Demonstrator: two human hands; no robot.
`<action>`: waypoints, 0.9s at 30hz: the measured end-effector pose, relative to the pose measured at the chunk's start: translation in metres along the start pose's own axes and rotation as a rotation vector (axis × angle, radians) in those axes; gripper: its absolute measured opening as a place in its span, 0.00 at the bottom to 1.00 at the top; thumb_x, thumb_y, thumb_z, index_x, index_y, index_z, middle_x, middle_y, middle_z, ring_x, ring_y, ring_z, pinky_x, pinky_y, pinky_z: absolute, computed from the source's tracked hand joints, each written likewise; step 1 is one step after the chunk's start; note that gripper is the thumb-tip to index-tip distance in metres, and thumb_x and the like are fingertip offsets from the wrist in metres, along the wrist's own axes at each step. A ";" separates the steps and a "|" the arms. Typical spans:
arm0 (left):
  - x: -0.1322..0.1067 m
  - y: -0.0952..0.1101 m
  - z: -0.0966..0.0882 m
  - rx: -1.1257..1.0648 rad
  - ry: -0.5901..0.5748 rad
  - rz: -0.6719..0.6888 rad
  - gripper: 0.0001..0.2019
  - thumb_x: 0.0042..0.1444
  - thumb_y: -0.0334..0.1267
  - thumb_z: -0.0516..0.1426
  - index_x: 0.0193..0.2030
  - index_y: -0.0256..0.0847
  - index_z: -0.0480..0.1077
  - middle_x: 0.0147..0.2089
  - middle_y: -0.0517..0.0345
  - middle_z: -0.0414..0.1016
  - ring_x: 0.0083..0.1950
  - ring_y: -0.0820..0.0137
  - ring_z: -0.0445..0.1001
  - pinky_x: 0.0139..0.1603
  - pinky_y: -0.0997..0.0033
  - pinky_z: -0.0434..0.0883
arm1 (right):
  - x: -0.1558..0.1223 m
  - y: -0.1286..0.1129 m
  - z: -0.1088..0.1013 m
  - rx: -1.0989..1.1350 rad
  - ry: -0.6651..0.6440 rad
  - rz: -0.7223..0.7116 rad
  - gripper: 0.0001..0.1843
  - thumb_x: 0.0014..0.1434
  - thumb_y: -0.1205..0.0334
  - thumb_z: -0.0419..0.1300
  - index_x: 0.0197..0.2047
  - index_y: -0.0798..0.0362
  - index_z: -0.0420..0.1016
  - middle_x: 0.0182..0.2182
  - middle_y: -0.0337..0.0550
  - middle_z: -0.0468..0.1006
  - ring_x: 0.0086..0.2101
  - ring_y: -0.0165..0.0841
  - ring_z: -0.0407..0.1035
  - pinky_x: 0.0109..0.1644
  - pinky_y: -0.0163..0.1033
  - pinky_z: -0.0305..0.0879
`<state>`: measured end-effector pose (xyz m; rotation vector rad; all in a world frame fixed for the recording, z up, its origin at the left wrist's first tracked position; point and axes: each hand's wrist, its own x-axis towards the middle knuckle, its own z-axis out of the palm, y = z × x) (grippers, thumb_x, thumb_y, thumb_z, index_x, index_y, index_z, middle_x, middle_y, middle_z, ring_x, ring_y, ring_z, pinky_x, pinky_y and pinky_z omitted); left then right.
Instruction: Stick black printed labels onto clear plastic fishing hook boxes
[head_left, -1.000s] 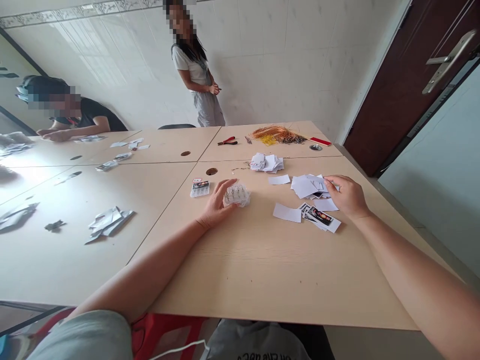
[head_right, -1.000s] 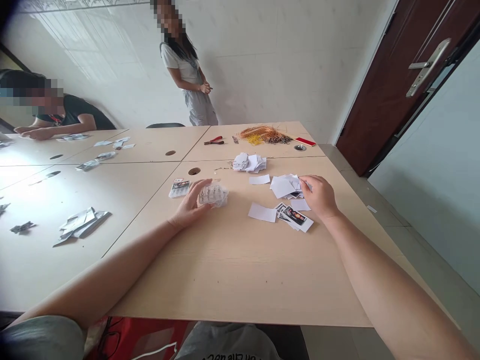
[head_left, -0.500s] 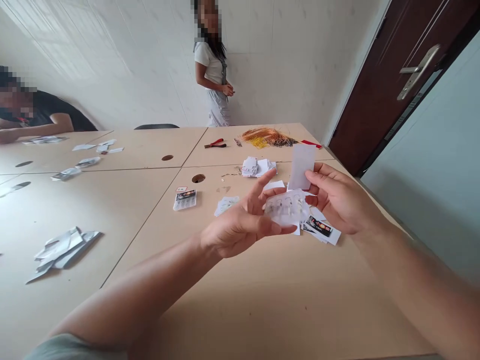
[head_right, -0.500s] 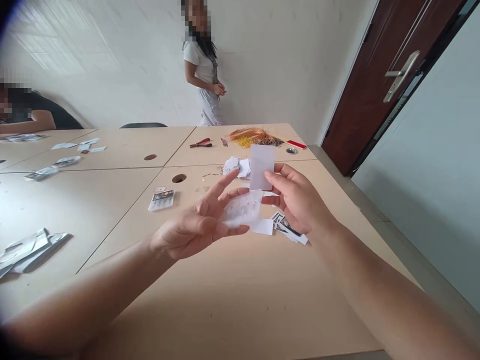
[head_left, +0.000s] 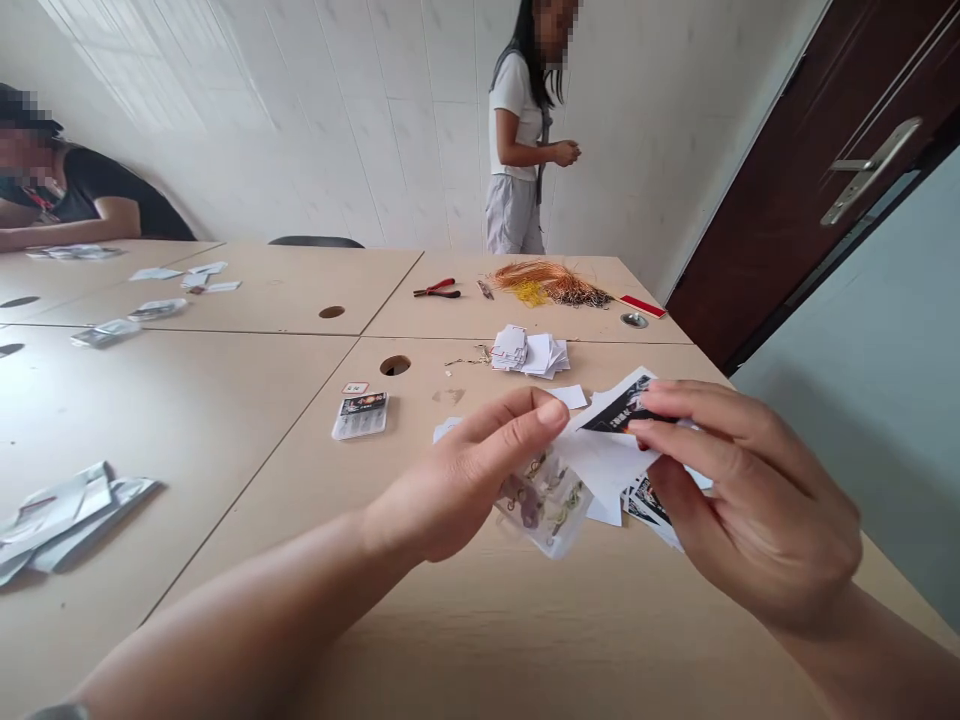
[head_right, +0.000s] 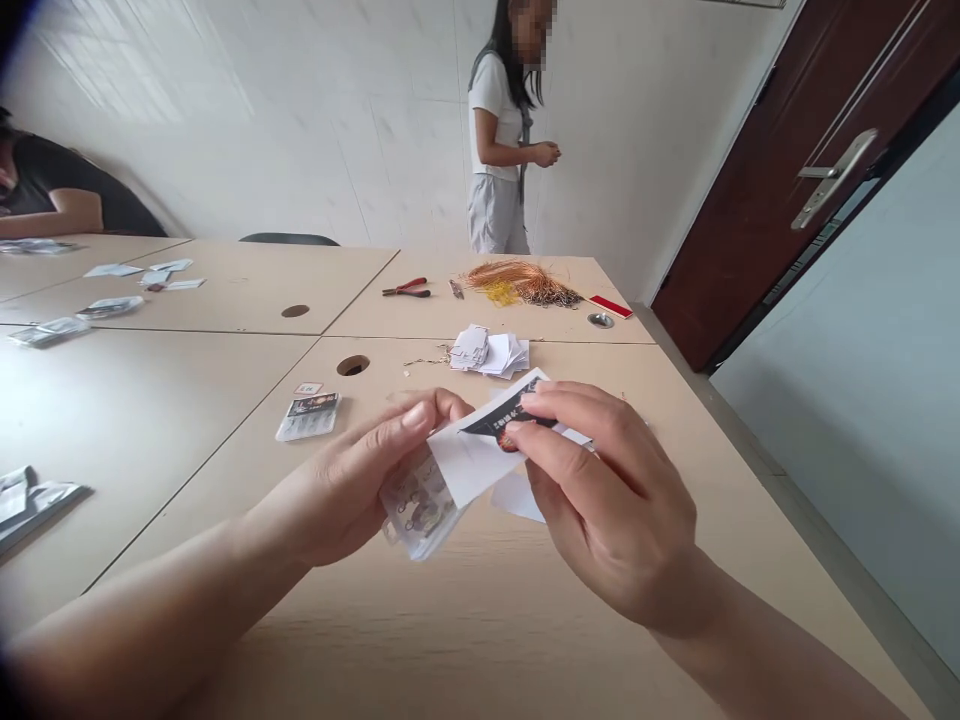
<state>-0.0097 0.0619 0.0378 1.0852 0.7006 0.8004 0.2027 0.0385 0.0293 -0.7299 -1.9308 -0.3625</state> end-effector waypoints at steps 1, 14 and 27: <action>0.000 0.000 0.000 0.006 -0.025 -0.020 0.23 0.53 0.61 0.66 0.36 0.41 0.72 0.28 0.64 0.69 0.26 0.76 0.64 0.24 0.78 0.62 | 0.000 0.001 0.000 -0.019 0.000 0.001 0.24 0.59 0.83 0.62 0.52 0.47 0.77 0.47 0.49 0.80 0.50 0.38 0.77 0.57 0.47 0.75; -0.006 0.013 -0.006 0.464 -0.101 0.263 0.04 0.61 0.36 0.60 0.38 0.43 0.78 0.44 0.59 0.72 0.36 0.73 0.70 0.33 0.75 0.68 | 0.018 0.004 -0.029 0.538 -0.265 0.650 0.11 0.65 0.60 0.65 0.48 0.38 0.84 0.46 0.37 0.87 0.43 0.35 0.84 0.38 0.32 0.83; 0.004 0.011 -0.007 -0.049 -0.068 -0.081 0.10 0.52 0.39 0.69 0.29 0.38 0.74 0.25 0.61 0.74 0.23 0.76 0.69 0.21 0.80 0.63 | 0.021 0.003 -0.035 0.944 -0.358 0.882 0.12 0.60 0.64 0.71 0.44 0.37 0.86 0.33 0.34 0.87 0.32 0.30 0.84 0.33 0.27 0.80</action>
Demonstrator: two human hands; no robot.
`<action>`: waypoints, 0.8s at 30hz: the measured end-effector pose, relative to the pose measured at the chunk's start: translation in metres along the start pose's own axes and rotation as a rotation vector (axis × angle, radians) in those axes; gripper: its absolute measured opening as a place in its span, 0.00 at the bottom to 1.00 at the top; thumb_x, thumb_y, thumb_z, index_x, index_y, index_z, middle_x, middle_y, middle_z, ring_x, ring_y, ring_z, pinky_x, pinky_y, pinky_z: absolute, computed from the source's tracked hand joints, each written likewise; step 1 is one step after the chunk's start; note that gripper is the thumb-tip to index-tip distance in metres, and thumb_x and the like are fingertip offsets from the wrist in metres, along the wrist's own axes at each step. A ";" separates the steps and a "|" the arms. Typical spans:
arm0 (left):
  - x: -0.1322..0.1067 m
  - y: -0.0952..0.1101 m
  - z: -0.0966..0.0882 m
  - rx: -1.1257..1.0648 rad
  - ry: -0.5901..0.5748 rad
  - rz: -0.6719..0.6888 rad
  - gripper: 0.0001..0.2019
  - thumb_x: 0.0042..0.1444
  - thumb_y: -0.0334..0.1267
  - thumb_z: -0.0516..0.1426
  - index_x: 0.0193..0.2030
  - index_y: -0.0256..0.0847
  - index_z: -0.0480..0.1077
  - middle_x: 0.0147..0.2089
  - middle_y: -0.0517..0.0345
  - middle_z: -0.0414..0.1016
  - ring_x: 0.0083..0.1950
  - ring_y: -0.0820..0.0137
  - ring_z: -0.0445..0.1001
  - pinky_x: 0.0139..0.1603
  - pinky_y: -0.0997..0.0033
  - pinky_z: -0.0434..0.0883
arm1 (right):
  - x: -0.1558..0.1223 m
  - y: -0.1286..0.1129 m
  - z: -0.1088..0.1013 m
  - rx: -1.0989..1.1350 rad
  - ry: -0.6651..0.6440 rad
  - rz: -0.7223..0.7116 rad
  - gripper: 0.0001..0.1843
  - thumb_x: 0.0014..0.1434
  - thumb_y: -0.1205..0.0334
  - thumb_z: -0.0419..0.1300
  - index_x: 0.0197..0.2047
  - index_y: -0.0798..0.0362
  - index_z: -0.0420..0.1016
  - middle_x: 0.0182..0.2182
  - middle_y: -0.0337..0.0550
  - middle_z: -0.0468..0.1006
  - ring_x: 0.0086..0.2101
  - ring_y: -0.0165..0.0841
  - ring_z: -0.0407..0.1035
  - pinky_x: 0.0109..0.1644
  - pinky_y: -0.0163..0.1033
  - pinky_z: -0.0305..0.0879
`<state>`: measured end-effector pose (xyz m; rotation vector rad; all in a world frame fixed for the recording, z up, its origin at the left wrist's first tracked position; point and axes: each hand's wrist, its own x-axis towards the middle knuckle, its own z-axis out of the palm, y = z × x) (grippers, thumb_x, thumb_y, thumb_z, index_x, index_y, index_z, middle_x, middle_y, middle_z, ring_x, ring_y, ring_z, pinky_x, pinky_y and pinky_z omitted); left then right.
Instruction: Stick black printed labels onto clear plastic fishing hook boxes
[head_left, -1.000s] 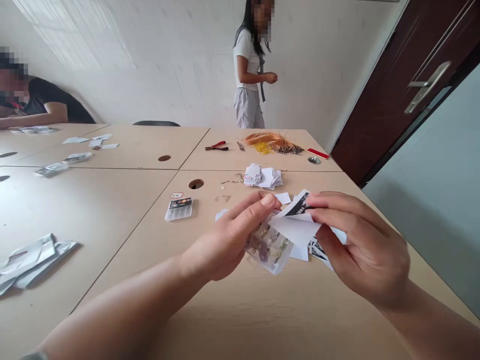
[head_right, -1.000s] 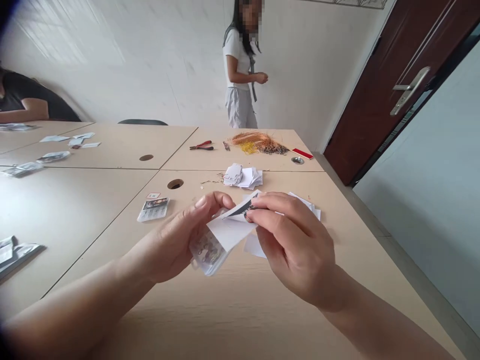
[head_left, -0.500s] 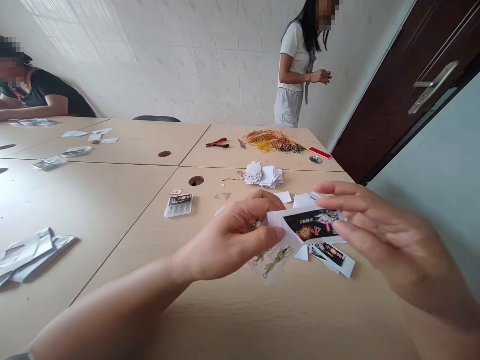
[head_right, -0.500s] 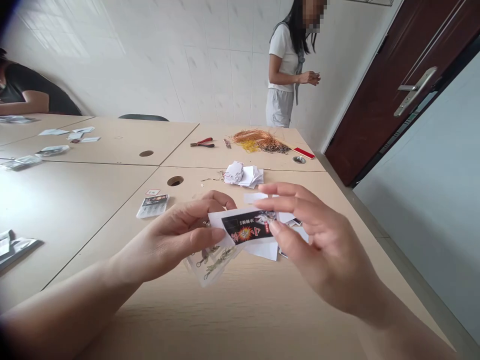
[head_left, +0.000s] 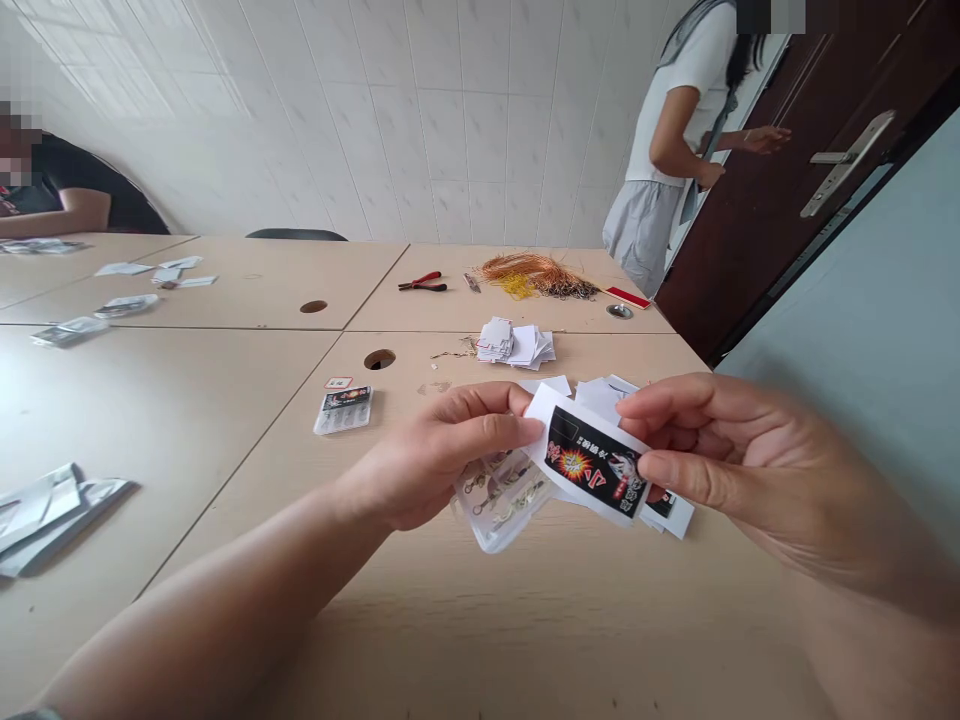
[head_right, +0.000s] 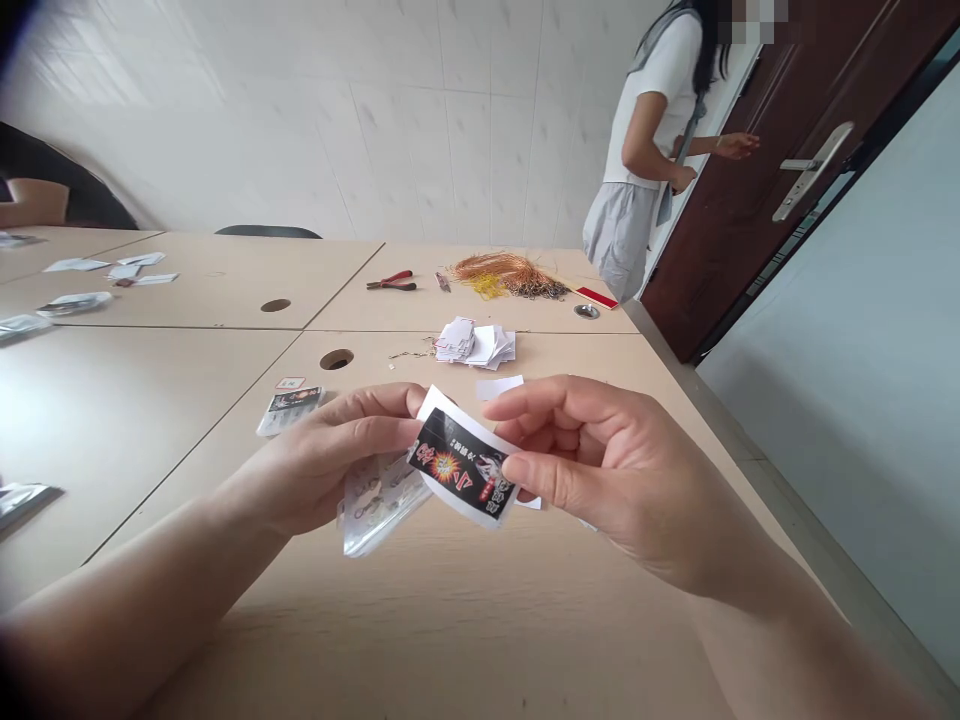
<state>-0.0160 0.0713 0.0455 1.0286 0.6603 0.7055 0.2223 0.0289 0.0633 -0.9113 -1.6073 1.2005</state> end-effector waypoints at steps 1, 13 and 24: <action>0.000 0.000 0.001 -0.014 -0.006 -0.002 0.10 0.52 0.39 0.69 0.29 0.38 0.75 0.25 0.61 0.75 0.23 0.77 0.69 0.21 0.80 0.64 | 0.000 -0.001 0.000 -0.006 -0.002 -0.001 0.13 0.60 0.65 0.71 0.44 0.36 0.86 0.33 0.34 0.86 0.32 0.30 0.83 0.33 0.27 0.80; -0.001 -0.004 -0.006 0.158 -0.252 -0.050 0.10 0.55 0.43 0.69 0.38 0.39 0.80 0.32 0.59 0.73 0.29 0.75 0.68 0.28 0.77 0.67 | 0.001 0.006 0.001 -0.149 0.049 -0.050 0.12 0.61 0.65 0.69 0.45 0.36 0.84 0.34 0.32 0.86 0.33 0.26 0.82 0.33 0.24 0.78; -0.004 -0.010 0.007 0.316 -0.029 0.215 0.05 0.61 0.38 0.65 0.40 0.41 0.81 0.37 0.59 0.74 0.35 0.74 0.69 0.33 0.77 0.67 | -0.001 0.010 0.011 -0.865 0.212 -0.554 0.08 0.69 0.56 0.62 0.47 0.47 0.80 0.44 0.45 0.82 0.46 0.34 0.79 0.48 0.37 0.79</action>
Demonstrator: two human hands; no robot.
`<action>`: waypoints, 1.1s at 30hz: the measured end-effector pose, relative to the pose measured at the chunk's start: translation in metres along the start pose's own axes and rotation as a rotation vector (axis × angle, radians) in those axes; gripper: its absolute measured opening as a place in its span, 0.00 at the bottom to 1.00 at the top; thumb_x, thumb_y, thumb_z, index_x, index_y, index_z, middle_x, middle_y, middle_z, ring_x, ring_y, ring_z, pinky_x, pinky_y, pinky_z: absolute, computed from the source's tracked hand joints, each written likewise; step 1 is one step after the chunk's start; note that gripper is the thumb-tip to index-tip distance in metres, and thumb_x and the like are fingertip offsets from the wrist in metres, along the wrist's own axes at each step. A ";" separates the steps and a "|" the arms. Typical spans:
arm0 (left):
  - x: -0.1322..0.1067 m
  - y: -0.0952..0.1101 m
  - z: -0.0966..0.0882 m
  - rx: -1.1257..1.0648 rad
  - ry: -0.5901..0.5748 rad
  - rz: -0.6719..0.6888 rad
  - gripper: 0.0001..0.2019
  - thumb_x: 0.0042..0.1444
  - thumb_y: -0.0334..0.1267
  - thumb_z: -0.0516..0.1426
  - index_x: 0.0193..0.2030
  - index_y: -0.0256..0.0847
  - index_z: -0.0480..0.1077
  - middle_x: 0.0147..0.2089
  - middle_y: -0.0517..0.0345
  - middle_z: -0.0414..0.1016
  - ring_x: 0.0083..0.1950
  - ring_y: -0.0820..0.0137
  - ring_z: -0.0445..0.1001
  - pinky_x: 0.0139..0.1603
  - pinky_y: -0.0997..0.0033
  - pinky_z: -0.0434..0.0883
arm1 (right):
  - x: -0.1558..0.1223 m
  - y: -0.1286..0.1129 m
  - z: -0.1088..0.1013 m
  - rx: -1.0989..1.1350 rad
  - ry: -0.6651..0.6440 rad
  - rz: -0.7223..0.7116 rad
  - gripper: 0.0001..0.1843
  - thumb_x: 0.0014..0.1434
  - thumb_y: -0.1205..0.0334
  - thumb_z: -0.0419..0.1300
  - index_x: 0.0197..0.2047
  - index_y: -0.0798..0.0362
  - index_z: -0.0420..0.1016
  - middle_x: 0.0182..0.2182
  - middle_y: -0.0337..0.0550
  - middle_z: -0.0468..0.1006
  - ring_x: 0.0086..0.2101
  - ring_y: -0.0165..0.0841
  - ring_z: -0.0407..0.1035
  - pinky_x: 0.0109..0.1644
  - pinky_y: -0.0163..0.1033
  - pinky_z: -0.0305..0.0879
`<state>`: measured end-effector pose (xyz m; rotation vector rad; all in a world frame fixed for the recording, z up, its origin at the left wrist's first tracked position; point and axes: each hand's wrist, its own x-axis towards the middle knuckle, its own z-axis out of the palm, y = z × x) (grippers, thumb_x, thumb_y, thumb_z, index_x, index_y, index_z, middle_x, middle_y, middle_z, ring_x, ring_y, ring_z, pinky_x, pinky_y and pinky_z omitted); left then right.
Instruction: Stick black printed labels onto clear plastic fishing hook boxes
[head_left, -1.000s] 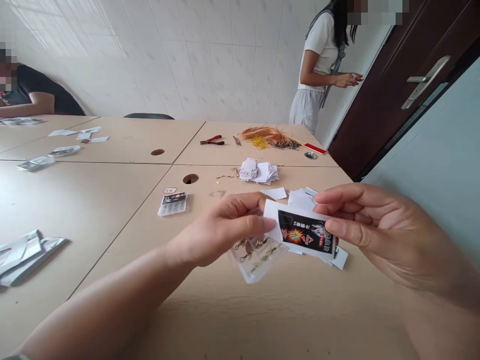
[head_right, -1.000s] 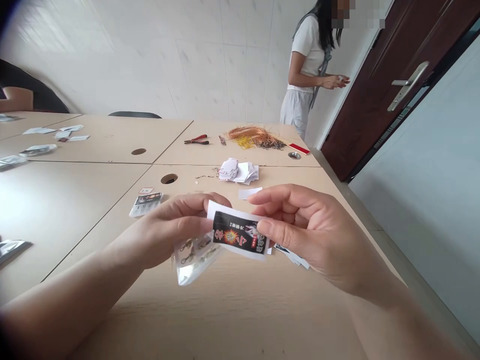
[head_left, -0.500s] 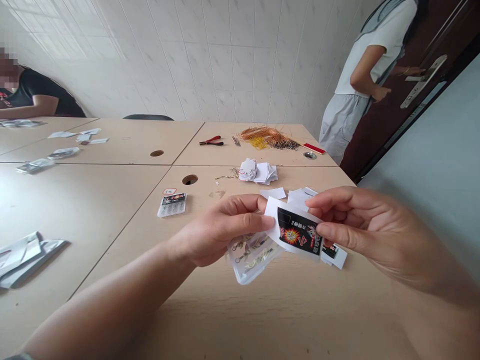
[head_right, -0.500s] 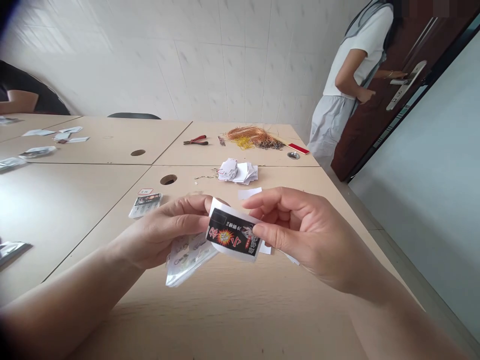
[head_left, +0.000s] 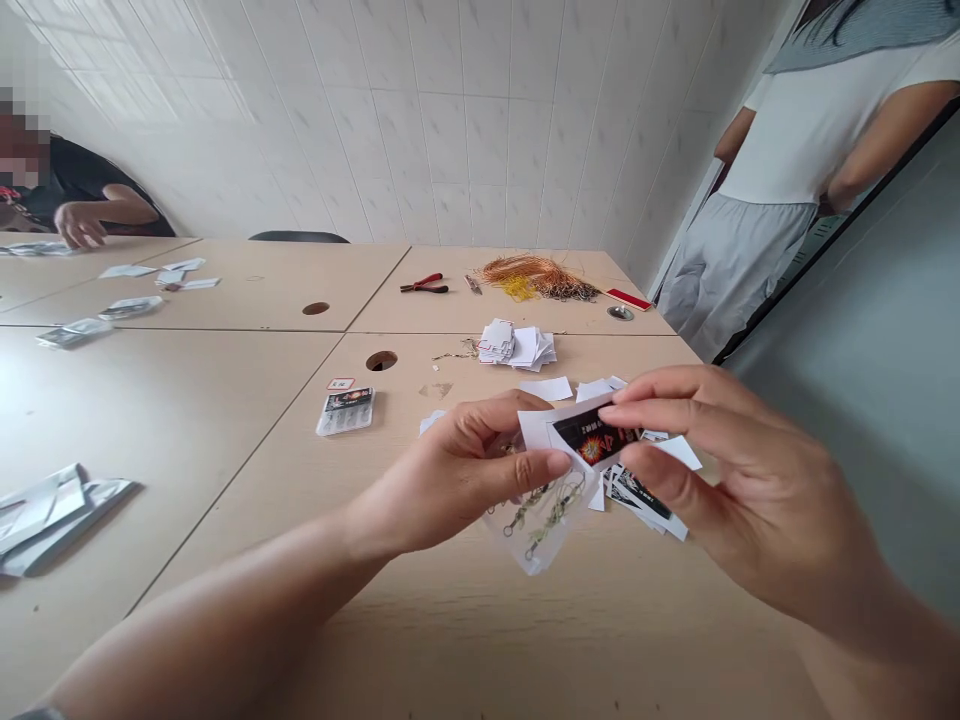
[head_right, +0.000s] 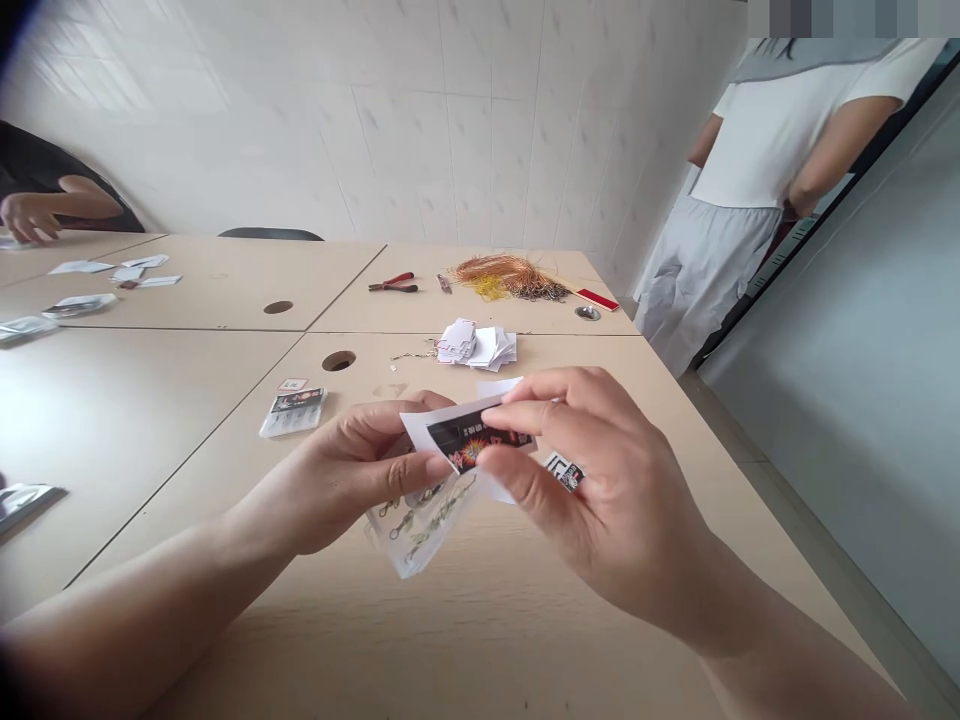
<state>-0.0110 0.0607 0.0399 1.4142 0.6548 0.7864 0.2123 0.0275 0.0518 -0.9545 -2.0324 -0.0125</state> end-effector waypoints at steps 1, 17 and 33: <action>0.000 0.000 0.001 0.004 0.027 0.013 0.05 0.61 0.38 0.65 0.40 0.41 0.81 0.36 0.59 0.74 0.35 0.74 0.69 0.32 0.77 0.66 | 0.000 -0.002 -0.001 0.001 -0.033 -0.006 0.12 0.69 0.50 0.61 0.48 0.47 0.79 0.45 0.46 0.83 0.46 0.36 0.80 0.50 0.40 0.79; -0.003 -0.002 0.004 0.011 -0.144 0.032 0.10 0.62 0.43 0.65 0.41 0.39 0.74 0.31 0.64 0.66 0.30 0.77 0.62 0.29 0.76 0.62 | -0.008 -0.008 0.009 -0.006 0.002 -0.021 0.06 0.66 0.71 0.61 0.44 0.51 0.76 0.44 0.41 0.86 0.47 0.30 0.81 0.54 0.31 0.77; 0.000 -0.001 -0.002 -0.338 -0.036 -0.099 0.18 0.53 0.27 0.67 0.50 0.45 0.73 0.41 0.61 0.78 0.35 0.74 0.75 0.34 0.76 0.72 | -0.004 0.008 0.002 -0.043 0.297 -0.029 0.16 0.62 0.73 0.67 0.50 0.46 0.80 0.46 0.38 0.85 0.44 0.31 0.78 0.45 0.37 0.75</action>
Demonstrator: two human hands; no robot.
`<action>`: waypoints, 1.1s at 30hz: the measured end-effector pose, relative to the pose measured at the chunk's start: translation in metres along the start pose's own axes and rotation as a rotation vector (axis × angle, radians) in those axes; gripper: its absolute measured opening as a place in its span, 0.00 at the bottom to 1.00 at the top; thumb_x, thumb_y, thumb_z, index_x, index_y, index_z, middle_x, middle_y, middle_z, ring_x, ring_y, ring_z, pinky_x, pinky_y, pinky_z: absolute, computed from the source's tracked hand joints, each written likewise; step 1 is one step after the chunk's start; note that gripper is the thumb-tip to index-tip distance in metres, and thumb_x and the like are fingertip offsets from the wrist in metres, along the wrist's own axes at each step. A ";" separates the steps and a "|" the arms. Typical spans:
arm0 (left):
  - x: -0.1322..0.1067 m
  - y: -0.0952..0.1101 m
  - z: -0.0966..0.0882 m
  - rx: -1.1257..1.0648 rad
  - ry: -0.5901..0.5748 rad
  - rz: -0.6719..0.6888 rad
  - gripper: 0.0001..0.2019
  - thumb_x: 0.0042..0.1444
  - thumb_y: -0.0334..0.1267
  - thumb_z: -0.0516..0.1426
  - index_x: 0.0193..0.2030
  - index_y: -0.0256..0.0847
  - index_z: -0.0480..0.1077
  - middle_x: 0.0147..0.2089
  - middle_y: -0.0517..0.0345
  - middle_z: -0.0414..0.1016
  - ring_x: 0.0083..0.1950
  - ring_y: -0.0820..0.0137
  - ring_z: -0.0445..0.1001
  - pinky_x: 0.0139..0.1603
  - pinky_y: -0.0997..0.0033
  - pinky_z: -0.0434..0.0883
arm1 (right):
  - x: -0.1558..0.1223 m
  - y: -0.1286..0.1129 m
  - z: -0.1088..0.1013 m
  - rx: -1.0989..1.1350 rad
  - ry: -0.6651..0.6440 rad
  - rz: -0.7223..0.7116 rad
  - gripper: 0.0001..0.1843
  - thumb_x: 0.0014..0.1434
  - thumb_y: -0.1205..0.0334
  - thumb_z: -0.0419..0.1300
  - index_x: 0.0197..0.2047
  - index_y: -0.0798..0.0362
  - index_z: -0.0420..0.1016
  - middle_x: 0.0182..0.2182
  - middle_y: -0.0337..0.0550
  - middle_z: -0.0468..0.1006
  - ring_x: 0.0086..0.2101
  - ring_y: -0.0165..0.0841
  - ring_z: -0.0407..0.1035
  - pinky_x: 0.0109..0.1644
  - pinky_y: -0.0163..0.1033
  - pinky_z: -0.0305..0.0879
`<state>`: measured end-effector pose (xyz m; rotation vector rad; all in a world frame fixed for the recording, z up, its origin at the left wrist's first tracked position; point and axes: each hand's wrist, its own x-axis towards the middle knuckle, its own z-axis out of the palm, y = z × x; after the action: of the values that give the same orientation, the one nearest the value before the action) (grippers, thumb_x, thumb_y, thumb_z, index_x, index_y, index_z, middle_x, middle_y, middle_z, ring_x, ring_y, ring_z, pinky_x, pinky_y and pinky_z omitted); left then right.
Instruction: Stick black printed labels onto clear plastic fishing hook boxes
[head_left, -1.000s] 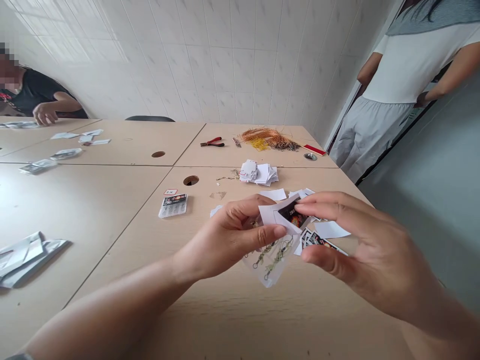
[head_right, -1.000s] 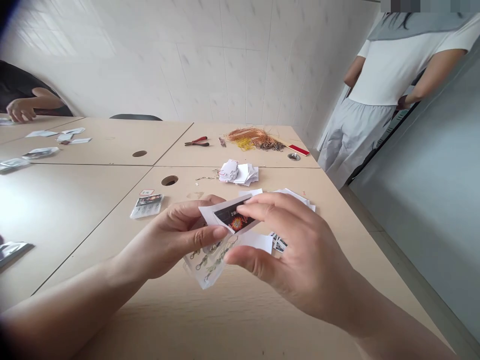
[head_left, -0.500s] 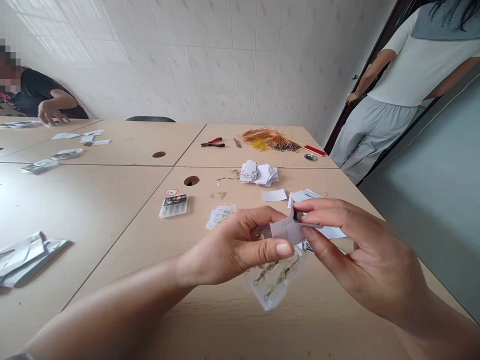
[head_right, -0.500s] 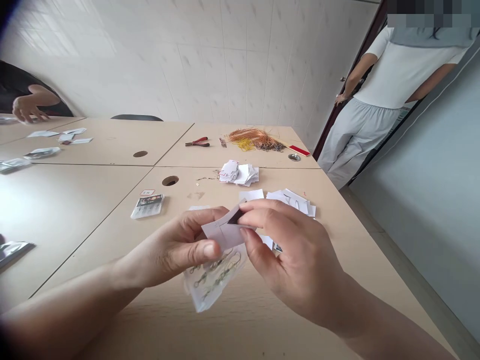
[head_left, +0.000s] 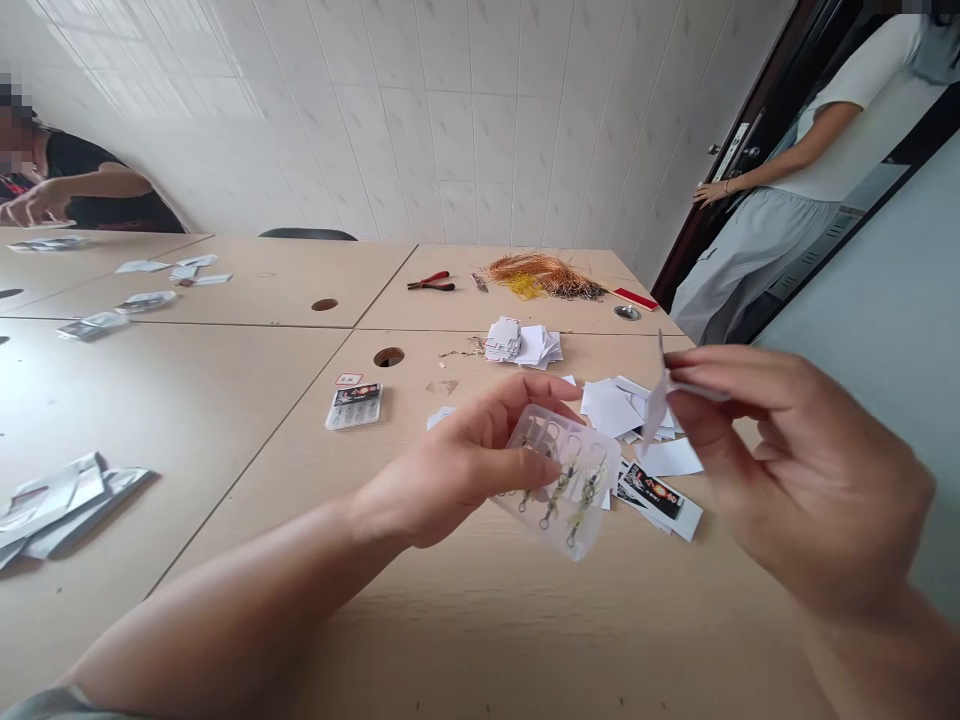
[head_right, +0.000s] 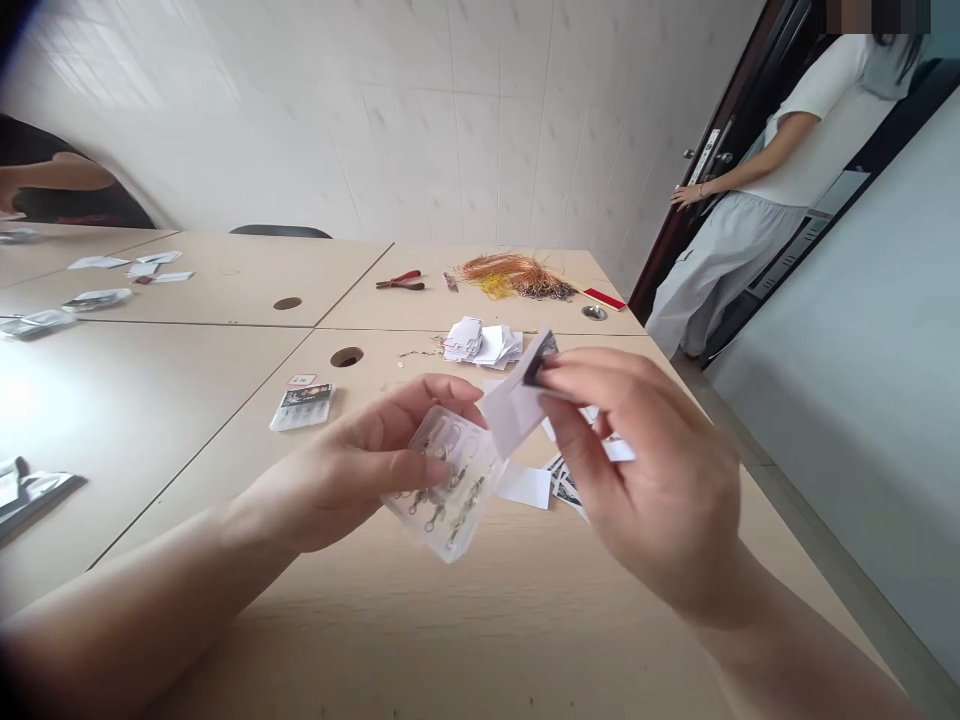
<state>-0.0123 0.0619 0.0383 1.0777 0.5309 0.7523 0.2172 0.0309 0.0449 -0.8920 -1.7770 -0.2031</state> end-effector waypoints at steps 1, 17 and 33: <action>0.000 0.000 0.000 0.021 0.007 0.024 0.21 0.54 0.26 0.67 0.53 0.45 0.72 0.43 0.60 0.78 0.38 0.73 0.77 0.36 0.75 0.73 | 0.001 0.001 -0.001 0.090 0.019 0.107 0.16 0.63 0.71 0.67 0.51 0.44 0.80 0.44 0.36 0.85 0.41 0.30 0.78 0.42 0.36 0.74; -0.003 -0.009 0.011 0.381 0.057 0.026 0.17 0.55 0.38 0.69 0.46 0.42 0.67 0.34 0.60 0.78 0.35 0.71 0.74 0.35 0.70 0.71 | -0.019 -0.006 0.026 0.604 -0.247 0.608 0.15 0.73 0.49 0.53 0.48 0.44 0.78 0.40 0.44 0.84 0.34 0.36 0.80 0.32 0.40 0.78; -0.010 -0.008 0.021 0.270 -0.059 0.119 0.16 0.58 0.33 0.67 0.52 0.41 0.72 0.46 0.56 0.78 0.45 0.71 0.75 0.46 0.70 0.74 | -0.028 0.011 0.035 0.277 0.092 0.229 0.13 0.70 0.72 0.52 0.45 0.46 0.74 0.34 0.42 0.76 0.24 0.31 0.69 0.21 0.37 0.67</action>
<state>-0.0011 0.0399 0.0399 1.3886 0.5311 0.7644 0.2022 0.0442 0.0039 -0.8609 -1.5578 0.1454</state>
